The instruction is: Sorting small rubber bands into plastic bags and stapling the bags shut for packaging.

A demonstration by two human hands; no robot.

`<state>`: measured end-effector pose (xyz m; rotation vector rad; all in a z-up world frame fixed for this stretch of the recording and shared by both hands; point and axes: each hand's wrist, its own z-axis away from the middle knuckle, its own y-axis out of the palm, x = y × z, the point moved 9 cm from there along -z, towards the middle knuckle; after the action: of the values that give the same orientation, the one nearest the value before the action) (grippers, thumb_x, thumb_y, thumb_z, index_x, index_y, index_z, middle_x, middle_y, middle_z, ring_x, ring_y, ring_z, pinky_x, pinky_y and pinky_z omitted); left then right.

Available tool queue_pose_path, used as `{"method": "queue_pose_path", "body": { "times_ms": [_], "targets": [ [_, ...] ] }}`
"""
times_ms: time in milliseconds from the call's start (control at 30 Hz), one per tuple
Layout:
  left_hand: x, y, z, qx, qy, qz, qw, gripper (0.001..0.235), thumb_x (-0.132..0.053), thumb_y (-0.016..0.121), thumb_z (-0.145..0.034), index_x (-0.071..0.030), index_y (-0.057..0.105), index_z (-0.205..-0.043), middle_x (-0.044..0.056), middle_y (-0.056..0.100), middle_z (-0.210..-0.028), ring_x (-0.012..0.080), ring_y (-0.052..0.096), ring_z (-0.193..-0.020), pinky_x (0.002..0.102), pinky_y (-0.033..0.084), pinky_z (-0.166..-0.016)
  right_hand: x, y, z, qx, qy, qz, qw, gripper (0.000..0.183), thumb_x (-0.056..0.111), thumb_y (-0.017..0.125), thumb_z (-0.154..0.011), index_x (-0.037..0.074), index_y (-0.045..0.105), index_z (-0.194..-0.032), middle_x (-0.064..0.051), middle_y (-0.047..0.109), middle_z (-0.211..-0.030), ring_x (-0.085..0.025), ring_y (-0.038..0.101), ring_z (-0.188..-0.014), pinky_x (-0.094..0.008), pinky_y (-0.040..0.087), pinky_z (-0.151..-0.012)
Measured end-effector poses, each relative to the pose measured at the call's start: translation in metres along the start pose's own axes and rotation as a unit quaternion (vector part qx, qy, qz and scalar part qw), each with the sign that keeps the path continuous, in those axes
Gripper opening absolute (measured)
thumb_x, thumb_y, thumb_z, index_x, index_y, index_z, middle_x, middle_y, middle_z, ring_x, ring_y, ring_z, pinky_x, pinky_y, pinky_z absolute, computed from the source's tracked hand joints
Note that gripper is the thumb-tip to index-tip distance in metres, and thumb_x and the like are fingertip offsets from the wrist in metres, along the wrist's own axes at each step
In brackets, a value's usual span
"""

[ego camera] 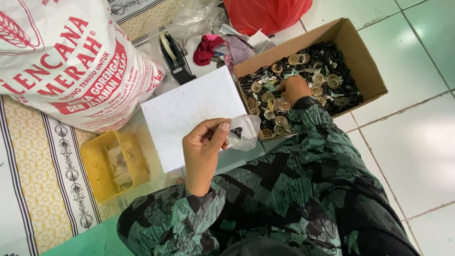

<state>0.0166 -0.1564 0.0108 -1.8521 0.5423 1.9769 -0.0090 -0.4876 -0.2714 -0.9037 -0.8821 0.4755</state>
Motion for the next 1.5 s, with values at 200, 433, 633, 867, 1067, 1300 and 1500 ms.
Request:
{"method": "queue_pose_path", "body": {
  "times_ms": [200, 433, 633, 867, 1067, 1300, 1500],
  "targets": [
    [-0.013, -0.019, 0.004, -0.029, 0.019, -0.004, 0.999, 0.02, -0.015, 0.072, -0.098, 0.002, 0.076, -0.107, 0.011, 0.063, -0.072, 0.0117, 0.059, -0.065, 0.028, 0.057, -0.058, 0.011, -0.025, 0.02, -0.003, -0.041, -0.168, 0.985, 0.027, 0.004, 0.077, -0.094, -0.006, 0.074, -0.119, -0.028, 0.073, -0.101, -0.041, 0.072, -0.097, -0.053, 0.063, -0.078],
    [-0.024, -0.065, 0.015, -0.08, 0.049, -0.006, 0.996, 0.02, -0.017, 0.072, -0.099, 0.001, 0.075, -0.106, 0.01, 0.062, -0.071, 0.0113, 0.058, -0.064, 0.026, 0.055, -0.058, 0.106, -0.07, 0.066, 0.061, -0.097, -0.394, 0.912, 0.029, 0.006, 0.065, -0.106, -0.011, 0.064, -0.129, -0.028, 0.07, -0.109, -0.031, 0.068, -0.101, -0.041, 0.059, -0.087],
    [-0.027, -0.102, 0.024, -0.123, 0.073, 0.013, 0.99, 0.019, -0.015, 0.073, -0.098, 0.001, 0.076, -0.107, 0.009, 0.062, -0.071, 0.0104, 0.06, -0.063, 0.027, 0.055, -0.058, 0.205, -0.095, 0.105, 0.107, -0.183, -0.506, 0.836, 0.032, 0.002, 0.067, -0.102, -0.011, 0.057, -0.13, -0.016, 0.063, -0.102, -0.025, 0.069, -0.093, -0.041, 0.063, -0.086],
    [-0.017, -0.131, 0.017, -0.158, 0.074, 0.047, 0.984, 0.018, -0.014, 0.075, -0.094, 0.002, 0.077, -0.102, 0.005, 0.063, -0.065, 0.0083, 0.057, -0.056, 0.022, 0.05, -0.051, 0.333, -0.153, 0.18, 0.089, -0.279, -0.461, 0.838, 0.026, -0.003, 0.069, -0.097, -0.004, 0.061, -0.122, -0.011, 0.065, -0.102, -0.019, 0.073, -0.09, -0.03, 0.065, -0.085],
    [-0.012, -0.137, 0.013, -0.167, 0.026, 0.087, 0.982, 0.02, -0.012, 0.075, -0.089, 0.005, 0.077, -0.099, 0.002, 0.063, -0.065, 0.0074, 0.053, -0.056, 0.019, 0.044, -0.05, 0.407, -0.164, 0.233, 0.029, -0.404, -0.233, 0.884, 0.023, -0.008, 0.073, -0.092, -0.003, 0.066, -0.113, -0.013, 0.072, -0.097, -0.017, 0.07, -0.085, -0.027, 0.059, -0.079],
    [0.003, -0.147, 0.011, -0.173, 0.074, 0.045, 0.981, 0.019, -0.019, 0.075, -0.095, -0.003, 0.078, -0.104, 0.008, 0.064, -0.069, 0.0098, 0.064, -0.066, 0.022, 0.059, -0.055, 0.433, -0.148, 0.253, -0.011, -0.467, -0.082, 0.88, 0.02, -0.008, 0.072, -0.092, -0.002, 0.074, -0.111, -0.017, 0.074, -0.091, -0.034, 0.075, -0.081, -0.042, 0.059, -0.072],
    [0.008, -0.155, 0.014, -0.184, 0.078, 0.063, 0.978, 0.019, -0.018, 0.074, -0.096, -0.002, 0.077, -0.104, 0.007, 0.063, -0.069, 0.0103, 0.065, -0.066, 0.023, 0.059, -0.056, 0.417, -0.148, 0.245, -0.102, -0.477, -0.166, 0.857, 0.019, -0.009, 0.079, -0.094, 0.004, 0.078, -0.107, -0.008, 0.07, -0.087, -0.025, 0.069, -0.076, -0.031, 0.057, -0.072]
  ]
}}
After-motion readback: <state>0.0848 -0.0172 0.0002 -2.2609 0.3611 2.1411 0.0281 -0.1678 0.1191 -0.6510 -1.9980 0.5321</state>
